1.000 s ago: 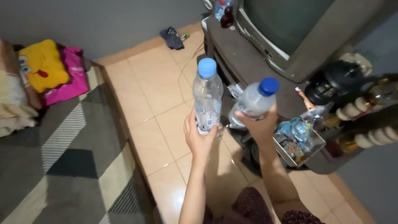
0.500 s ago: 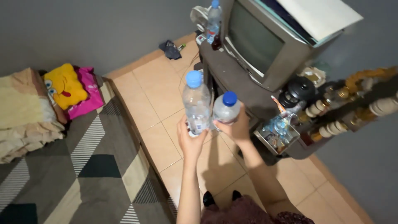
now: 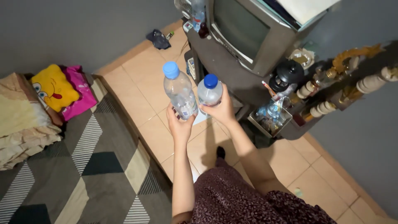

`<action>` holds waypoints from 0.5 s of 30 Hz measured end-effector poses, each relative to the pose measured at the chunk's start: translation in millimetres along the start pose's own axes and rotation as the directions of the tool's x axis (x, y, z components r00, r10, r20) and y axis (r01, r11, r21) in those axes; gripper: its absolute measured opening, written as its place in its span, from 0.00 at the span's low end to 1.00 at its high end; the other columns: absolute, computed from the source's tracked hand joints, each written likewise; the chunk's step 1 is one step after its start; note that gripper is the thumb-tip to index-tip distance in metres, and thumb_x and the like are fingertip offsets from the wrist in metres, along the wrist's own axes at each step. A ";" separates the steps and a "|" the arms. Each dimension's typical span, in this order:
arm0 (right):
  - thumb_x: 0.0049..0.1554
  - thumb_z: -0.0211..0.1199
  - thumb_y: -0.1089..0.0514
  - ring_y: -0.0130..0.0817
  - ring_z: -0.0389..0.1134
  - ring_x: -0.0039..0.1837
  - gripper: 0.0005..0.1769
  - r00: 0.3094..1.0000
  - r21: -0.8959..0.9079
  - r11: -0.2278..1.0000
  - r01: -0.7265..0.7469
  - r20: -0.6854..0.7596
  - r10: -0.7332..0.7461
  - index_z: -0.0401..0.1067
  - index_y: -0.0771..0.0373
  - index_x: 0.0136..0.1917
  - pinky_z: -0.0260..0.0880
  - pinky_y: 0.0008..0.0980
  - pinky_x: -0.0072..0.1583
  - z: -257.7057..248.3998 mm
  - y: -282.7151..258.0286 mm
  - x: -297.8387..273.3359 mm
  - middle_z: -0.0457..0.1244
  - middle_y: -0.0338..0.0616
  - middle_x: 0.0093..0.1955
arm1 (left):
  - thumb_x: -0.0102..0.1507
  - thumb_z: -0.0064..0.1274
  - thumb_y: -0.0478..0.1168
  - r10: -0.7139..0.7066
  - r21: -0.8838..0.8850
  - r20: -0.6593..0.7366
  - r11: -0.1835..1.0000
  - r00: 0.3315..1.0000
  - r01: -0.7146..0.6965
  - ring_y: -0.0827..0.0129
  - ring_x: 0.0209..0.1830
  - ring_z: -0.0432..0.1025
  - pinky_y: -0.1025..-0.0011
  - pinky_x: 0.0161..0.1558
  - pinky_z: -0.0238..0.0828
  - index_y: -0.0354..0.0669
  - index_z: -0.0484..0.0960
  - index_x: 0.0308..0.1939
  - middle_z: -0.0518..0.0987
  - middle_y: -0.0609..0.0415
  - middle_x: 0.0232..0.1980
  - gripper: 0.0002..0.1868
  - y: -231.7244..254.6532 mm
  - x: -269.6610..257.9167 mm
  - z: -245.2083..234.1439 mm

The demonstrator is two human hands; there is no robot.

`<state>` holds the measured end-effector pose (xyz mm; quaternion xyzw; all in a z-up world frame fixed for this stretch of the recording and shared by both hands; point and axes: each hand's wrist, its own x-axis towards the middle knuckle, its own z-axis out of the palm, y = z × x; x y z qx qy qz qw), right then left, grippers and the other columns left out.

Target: The person assembles a small portable electric fan by connecting the cage and blade assembly to the base motor unit.

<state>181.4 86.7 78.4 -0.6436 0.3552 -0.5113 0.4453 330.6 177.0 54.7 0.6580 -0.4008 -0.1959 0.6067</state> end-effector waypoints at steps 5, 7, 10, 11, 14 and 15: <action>0.40 0.81 0.60 0.36 0.73 0.60 0.44 0.997 -0.204 0.976 0.071 -0.002 -0.073 0.63 0.63 0.66 0.73 0.37 0.60 -2.5 -9.6 55.3 0.69 0.49 0.57 | 0.48 0.71 0.34 0.003 -0.019 -0.016 1.000 1.000 -0.003 0.55 0.62 0.73 0.62 0.57 0.77 0.38 0.63 0.69 0.69 0.44 0.65 0.47 -17.7 51.7 26.2; 0.41 0.81 0.59 0.36 0.73 0.60 0.43 0.995 -0.202 0.974 0.100 0.002 -0.102 0.63 0.63 0.66 0.73 0.37 0.61 -3.7 -1.4 82.5 0.69 0.49 0.58 | 0.48 0.71 0.33 0.015 -0.010 -0.018 1.000 1.000 -0.015 0.55 0.61 0.73 0.62 0.57 0.77 0.38 0.64 0.68 0.70 0.43 0.64 0.46 -16.8 79.5 38.0; 0.42 0.82 0.58 0.37 0.73 0.61 0.42 0.991 -0.184 0.974 0.130 0.001 -0.132 0.64 0.63 0.65 0.74 0.37 0.61 -4.2 15.3 115.5 0.68 0.50 0.59 | 0.48 0.71 0.33 0.026 0.010 -0.022 1.000 0.999 -0.026 0.55 0.60 0.74 0.63 0.56 0.76 0.38 0.64 0.67 0.71 0.43 0.64 0.46 -18.9 113.8 56.0; 0.42 0.82 0.57 0.37 0.72 0.62 0.42 0.989 -0.166 0.976 0.143 -0.003 -0.146 0.64 0.64 0.65 0.74 0.36 0.62 -4.5 21.8 126.9 0.68 0.51 0.60 | 0.48 0.71 0.34 0.035 0.018 -0.030 0.999 0.999 -0.034 0.56 0.59 0.75 0.63 0.56 0.76 0.38 0.64 0.68 0.72 0.43 0.63 0.46 -20.2 125.7 63.3; 0.41 0.83 0.55 0.40 0.72 0.62 0.44 0.990 -0.228 0.966 0.120 -0.045 -0.133 0.64 0.65 0.65 0.74 0.36 0.60 -3.8 51.6 155.7 0.66 0.53 0.60 | 0.49 0.70 0.34 0.009 -0.014 -0.046 1.000 0.999 -0.010 0.56 0.58 0.77 0.63 0.57 0.76 0.40 0.67 0.66 0.76 0.44 0.61 0.43 -38.4 146.2 79.8; 0.41 0.83 0.55 0.40 0.72 0.62 0.44 0.992 -0.228 0.968 0.108 -0.040 -0.120 0.64 0.65 0.65 0.74 0.36 0.60 -3.6 57.5 159.3 0.66 0.53 0.60 | 0.49 0.70 0.34 -0.004 -0.009 -0.045 1.000 0.999 0.004 0.56 0.58 0.77 0.63 0.57 0.76 0.40 0.67 0.66 0.76 0.44 0.61 0.43 -47.3 150.1 83.2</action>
